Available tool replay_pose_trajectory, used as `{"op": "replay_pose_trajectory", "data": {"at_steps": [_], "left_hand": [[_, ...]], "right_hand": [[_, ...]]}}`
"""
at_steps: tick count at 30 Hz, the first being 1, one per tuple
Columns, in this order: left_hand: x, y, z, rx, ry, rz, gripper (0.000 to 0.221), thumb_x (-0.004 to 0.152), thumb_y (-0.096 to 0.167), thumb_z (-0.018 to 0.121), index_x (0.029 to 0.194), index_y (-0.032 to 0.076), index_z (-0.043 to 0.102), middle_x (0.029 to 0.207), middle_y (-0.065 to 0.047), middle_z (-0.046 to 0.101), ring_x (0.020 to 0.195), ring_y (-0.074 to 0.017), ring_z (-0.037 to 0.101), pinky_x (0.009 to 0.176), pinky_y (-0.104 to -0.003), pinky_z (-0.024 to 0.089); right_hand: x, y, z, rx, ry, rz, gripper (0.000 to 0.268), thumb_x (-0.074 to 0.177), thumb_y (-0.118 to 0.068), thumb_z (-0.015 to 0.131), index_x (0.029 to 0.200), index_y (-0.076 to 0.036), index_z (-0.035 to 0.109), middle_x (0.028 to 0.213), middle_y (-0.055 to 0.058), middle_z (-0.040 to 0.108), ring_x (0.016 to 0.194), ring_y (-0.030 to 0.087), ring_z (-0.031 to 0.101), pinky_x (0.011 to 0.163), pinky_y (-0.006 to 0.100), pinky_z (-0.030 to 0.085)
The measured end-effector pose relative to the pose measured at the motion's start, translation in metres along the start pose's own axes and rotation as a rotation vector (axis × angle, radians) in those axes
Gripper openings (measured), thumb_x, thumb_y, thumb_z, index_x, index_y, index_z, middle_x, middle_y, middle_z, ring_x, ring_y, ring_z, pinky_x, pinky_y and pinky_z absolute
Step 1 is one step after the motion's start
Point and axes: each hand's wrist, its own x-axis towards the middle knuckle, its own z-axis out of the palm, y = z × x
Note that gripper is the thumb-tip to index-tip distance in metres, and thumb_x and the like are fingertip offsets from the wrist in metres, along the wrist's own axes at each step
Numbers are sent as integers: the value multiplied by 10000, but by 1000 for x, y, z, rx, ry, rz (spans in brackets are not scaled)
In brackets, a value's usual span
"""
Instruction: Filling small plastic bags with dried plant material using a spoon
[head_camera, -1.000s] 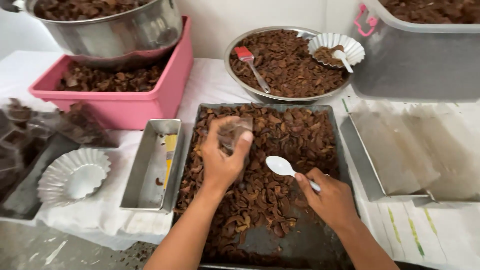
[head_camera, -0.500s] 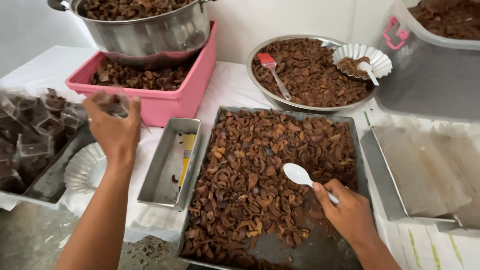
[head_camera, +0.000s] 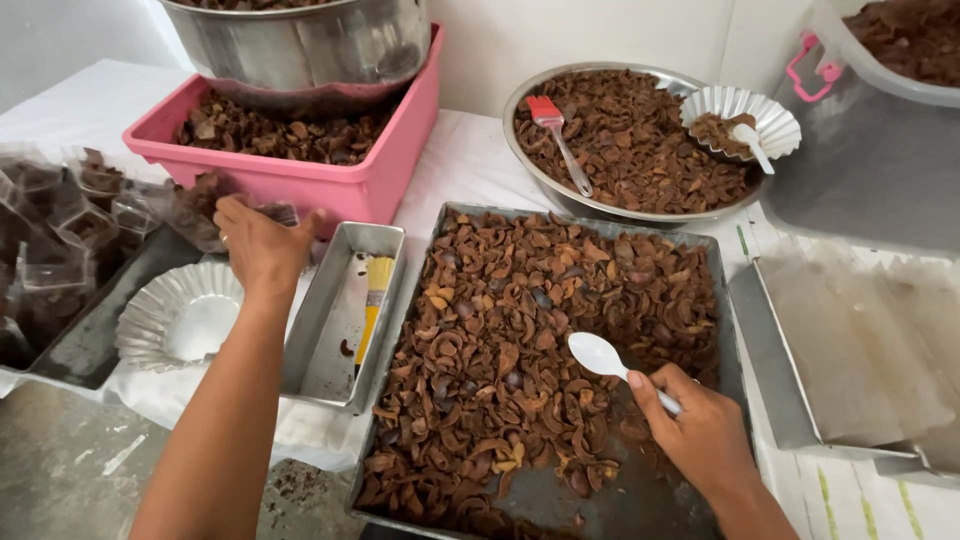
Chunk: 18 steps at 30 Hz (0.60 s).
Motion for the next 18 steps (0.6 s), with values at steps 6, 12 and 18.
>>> {"op": "replay_pose_trajectory", "data": {"at_steps": [6, 12, 18], "left_hand": [[6, -1, 3, 115, 87, 37, 1200, 697, 638, 1005, 1378, -92, 339, 1325, -291, 444, 1202, -499, 511, 1032, -541, 438], [-13, 23, -26, 7, -16, -7, 1247, 796, 550, 998, 1526, -57, 189, 1435, -325, 331, 1298, -555, 449, 1062, -585, 426], [-44, 58, -75, -302, 77, 248, 722, 957, 266, 867, 1350, -15, 330, 1246, -250, 375, 1107, -433, 454, 940, -518, 437]], "right_hand": [[1, -2, -4, 30, -27, 12, 355, 969, -467, 545, 771, -186, 634, 540, -58, 549, 463, 115, 538, 460, 337, 394], [1, -5, -7, 90, -32, 46, 357, 972, -463, 554, 770, -176, 616, 544, -53, 532, 459, 104, 513, 466, 332, 385], [1, -8, -9, 118, 37, -2, 335, 968, -426, 583, 774, -155, 619, 550, -49, 541, 459, 106, 501, 465, 329, 385]]}}
